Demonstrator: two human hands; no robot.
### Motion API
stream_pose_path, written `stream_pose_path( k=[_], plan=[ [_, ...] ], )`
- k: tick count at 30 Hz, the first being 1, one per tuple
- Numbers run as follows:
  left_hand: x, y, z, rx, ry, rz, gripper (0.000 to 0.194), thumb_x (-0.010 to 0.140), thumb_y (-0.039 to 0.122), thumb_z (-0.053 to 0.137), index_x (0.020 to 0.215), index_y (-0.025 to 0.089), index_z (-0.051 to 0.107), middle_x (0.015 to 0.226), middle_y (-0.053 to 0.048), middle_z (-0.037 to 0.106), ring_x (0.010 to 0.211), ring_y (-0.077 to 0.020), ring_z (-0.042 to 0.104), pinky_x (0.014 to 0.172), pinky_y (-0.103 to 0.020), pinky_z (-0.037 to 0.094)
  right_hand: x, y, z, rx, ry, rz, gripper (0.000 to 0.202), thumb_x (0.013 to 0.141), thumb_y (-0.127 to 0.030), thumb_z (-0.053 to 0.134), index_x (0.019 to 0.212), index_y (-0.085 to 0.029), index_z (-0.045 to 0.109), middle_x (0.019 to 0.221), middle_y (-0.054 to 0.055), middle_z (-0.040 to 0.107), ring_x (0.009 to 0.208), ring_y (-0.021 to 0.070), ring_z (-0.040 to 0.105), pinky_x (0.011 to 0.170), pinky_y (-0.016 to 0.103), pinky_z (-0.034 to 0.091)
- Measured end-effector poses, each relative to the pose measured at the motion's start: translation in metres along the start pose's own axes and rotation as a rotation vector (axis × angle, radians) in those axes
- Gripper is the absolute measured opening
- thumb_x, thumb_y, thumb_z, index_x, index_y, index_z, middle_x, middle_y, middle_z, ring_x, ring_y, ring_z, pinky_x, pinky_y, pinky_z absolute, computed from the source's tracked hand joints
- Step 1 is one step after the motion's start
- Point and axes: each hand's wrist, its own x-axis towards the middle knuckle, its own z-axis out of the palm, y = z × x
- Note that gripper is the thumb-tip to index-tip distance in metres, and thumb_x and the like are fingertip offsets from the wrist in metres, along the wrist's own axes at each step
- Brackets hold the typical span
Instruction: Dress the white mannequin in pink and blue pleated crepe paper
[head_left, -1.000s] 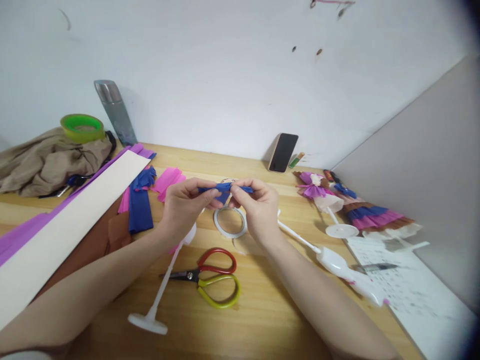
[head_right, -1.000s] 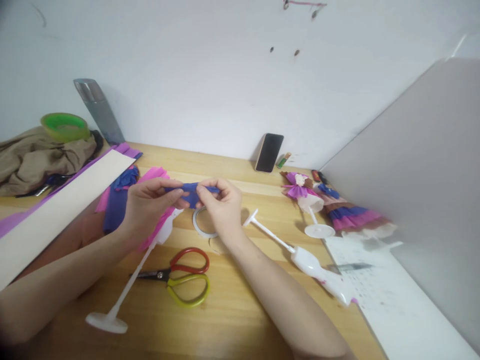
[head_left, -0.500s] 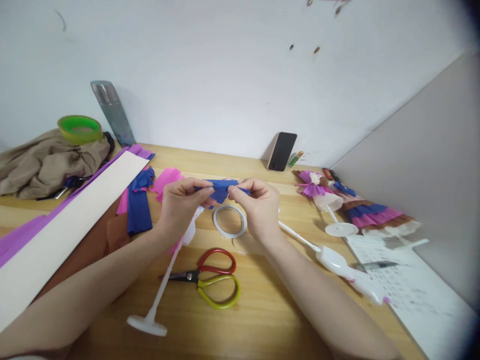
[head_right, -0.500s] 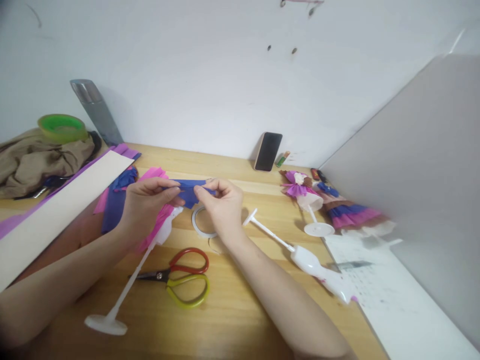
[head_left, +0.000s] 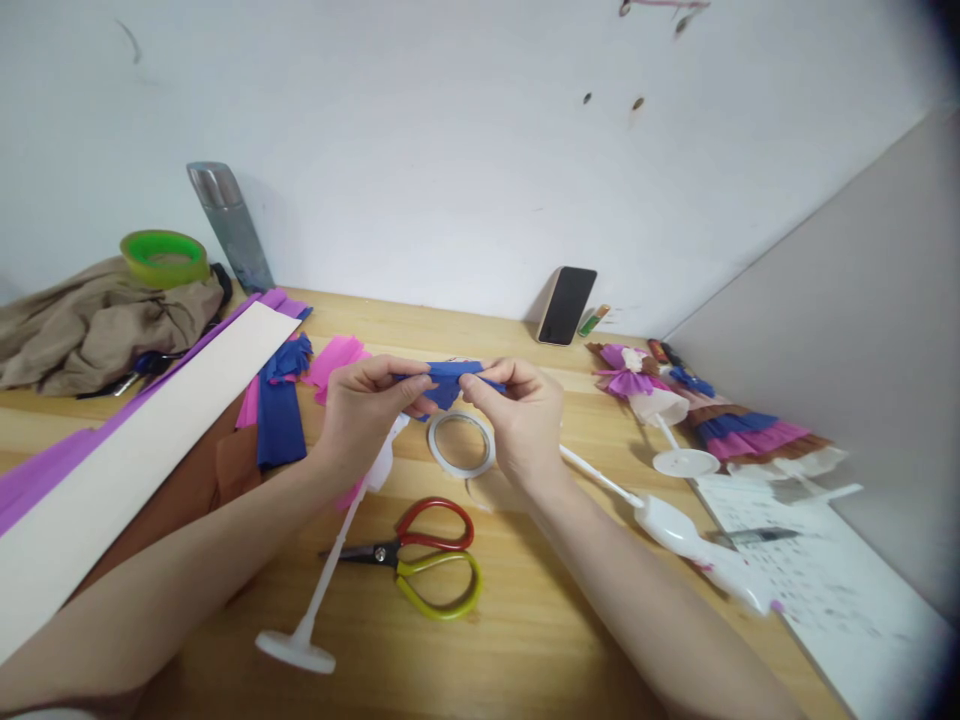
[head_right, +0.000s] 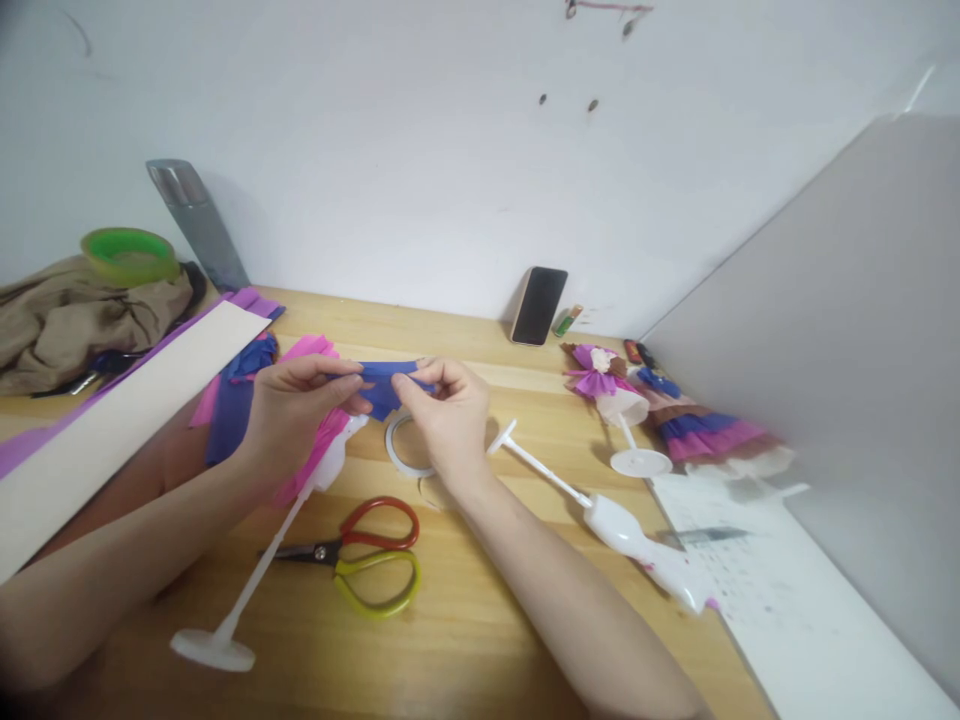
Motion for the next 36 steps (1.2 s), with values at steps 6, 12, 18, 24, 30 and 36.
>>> stream_pose_path(
  k=[6,12,18,24,30,36],
  plan=[
    [-0.0007,0.0013,-0.0003,0.006,-0.001,0.003,0.019,0.066,0.016,0.080,0.085,0.018,0.076,0.058,0.000,0.074,0.053,-0.0149,0.071,0.059,-0.025,0.059,-0.0004,0.0004,0.0001,-0.007,0.002,-0.013,0.020,0.061,-0.021,0.078,0.056,-0.020,0.058,0.063,-0.003,0.060,0.057,0.0108,0.053,0.059,0.027,0.046],
    [0.0039,-0.0015,-0.0023,0.029,0.011,0.050,0.021,0.065,0.018,0.081,0.086,0.017,0.077,0.058,0.001,0.075,0.052,-0.0158,0.071,0.058,-0.026,0.060,-0.0005,0.0043,-0.0005,0.025,0.022,-0.052,0.017,0.060,-0.020,0.080,0.059,-0.019,0.063,0.063,-0.003,0.064,0.056,0.0102,0.056,0.056,0.025,0.046],
    [0.0057,-0.0030,-0.0040,0.043,0.003,0.117,0.013,0.064,0.018,0.080,0.077,0.017,0.077,0.057,0.001,0.074,0.053,-0.0181,0.072,0.058,-0.029,0.062,0.0015,0.0077,-0.0038,0.009,0.042,-0.116,0.016,0.059,-0.018,0.082,0.066,-0.021,0.068,0.064,-0.004,0.066,0.058,0.0110,0.058,0.057,0.025,0.049],
    [0.0066,-0.0023,-0.0048,0.033,0.000,0.141,0.010,0.064,0.018,0.081,0.073,0.018,0.077,0.059,0.001,0.074,0.052,-0.0174,0.071,0.058,-0.028,0.062,0.0001,0.0072,-0.0070,-0.119,-0.084,-0.270,0.016,0.074,-0.019,0.075,0.088,-0.026,0.078,0.085,0.001,0.076,0.078,0.0171,0.067,0.069,0.031,0.054],
    [0.0067,-0.0028,-0.0042,0.033,0.007,0.178,0.007,0.065,0.015,0.079,0.071,0.019,0.077,0.056,0.002,0.073,0.050,-0.0152,0.070,0.054,-0.023,0.060,-0.0021,0.0055,-0.0075,-0.242,-0.098,-0.352,0.013,0.081,-0.015,0.070,0.085,-0.025,0.077,0.080,0.000,0.073,0.073,0.0153,0.064,0.067,0.030,0.050],
    [0.0059,-0.0042,-0.0036,0.086,0.054,0.184,0.005,0.065,0.016,0.078,0.069,0.019,0.077,0.056,0.002,0.072,0.049,-0.0148,0.069,0.052,-0.023,0.059,-0.0025,0.0091,-0.0079,-0.298,-0.089,-0.332,0.009,0.083,-0.019,0.068,0.084,-0.023,0.075,0.083,0.001,0.072,0.076,0.0168,0.065,0.070,0.032,0.051]
  ],
)
